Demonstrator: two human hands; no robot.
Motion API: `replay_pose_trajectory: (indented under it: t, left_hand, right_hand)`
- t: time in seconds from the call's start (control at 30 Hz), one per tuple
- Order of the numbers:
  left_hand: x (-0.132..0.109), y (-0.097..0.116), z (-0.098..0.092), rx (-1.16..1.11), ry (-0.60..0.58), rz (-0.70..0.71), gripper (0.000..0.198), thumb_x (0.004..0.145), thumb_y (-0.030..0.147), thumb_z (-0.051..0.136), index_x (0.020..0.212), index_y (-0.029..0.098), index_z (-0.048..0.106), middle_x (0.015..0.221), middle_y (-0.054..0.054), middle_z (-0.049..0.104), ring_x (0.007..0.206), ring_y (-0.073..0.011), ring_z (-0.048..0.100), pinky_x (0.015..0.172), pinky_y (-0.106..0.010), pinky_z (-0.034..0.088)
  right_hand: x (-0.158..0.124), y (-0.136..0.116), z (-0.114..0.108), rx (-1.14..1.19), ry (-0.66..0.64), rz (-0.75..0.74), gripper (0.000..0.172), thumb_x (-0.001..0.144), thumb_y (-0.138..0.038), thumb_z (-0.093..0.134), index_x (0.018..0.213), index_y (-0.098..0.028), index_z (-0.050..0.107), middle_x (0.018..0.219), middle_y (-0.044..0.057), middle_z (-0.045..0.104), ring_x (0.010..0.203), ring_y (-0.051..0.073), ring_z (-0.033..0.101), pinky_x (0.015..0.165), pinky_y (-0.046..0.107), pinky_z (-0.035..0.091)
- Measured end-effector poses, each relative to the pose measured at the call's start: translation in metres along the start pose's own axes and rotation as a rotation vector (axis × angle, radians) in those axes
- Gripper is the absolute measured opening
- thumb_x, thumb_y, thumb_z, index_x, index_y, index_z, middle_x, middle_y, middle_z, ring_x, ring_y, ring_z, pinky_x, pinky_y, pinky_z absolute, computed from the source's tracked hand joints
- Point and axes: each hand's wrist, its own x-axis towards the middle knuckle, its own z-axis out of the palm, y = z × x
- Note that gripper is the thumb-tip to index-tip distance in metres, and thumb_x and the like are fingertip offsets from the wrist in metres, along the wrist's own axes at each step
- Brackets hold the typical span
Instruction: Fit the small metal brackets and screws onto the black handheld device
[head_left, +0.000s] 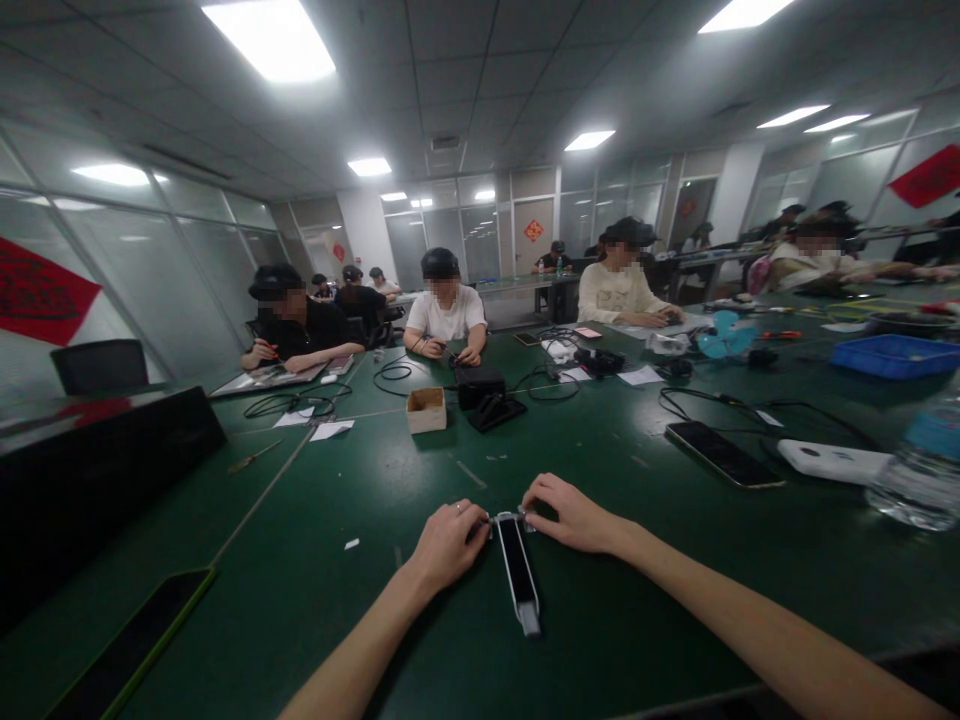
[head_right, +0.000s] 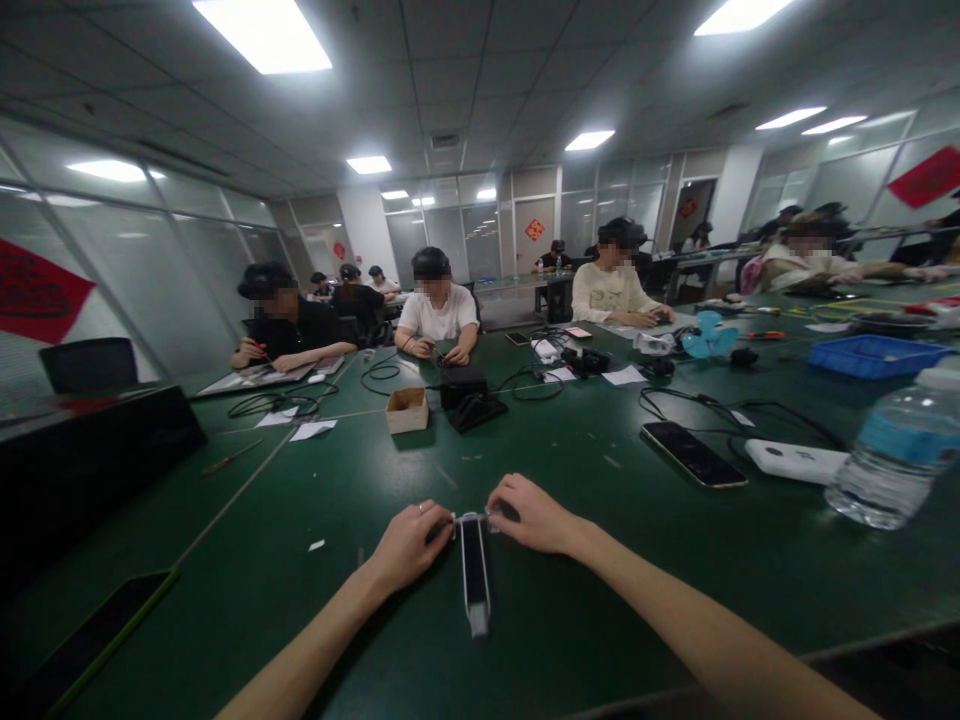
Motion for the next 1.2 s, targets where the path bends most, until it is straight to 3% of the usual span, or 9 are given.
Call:
replay_pose_trajectory:
  t: [0.8,1.03,1.2]
  left_hand:
    - [0.0,-0.001,0.001,0.008,0.004,-0.001,0.019,0.09,0.026,0.044,0.094,0.02,0.061,0.091,-0.003,0.064,0.081,-0.0156,0.058,0.073,-0.026,0.043]
    - [-0.001,-0.002,0.002,-0.004,0.009,0.004,0.019,0.09,0.027,0.043,0.094,0.02,0.061,0.091,-0.003,0.063,0.079,-0.0155,0.057,0.071,-0.026,0.043]
    - [-0.001,-0.001,0.0,0.002,0.0,0.0,0.02,0.09,0.027,0.043,0.094,0.02,0.061,0.091,-0.004,0.063,0.08,-0.0159,0.057,0.072,-0.027,0.043]
  right_hand:
    - [0.0,-0.002,-0.002,-0.048,0.04,-0.083,0.017,0.082,-0.031,0.06,0.091,-0.018,0.064,0.102,0.007,0.055,0.094,0.019,0.051,0.082,0.034,0.046]
    - [-0.001,0.001,-0.001,-0.067,0.047,-0.111,0.017,0.083,-0.031,0.059,0.095,-0.019,0.065,0.104,0.007,0.055,0.095,0.02,0.052,0.082,0.035,0.046]
    - [0.0,0.004,-0.012,-0.109,0.076,-0.112,0.021,0.086,-0.031,0.054,0.101,-0.02,0.064,0.106,0.008,0.056,0.098,0.021,0.052,0.085,0.036,0.045]
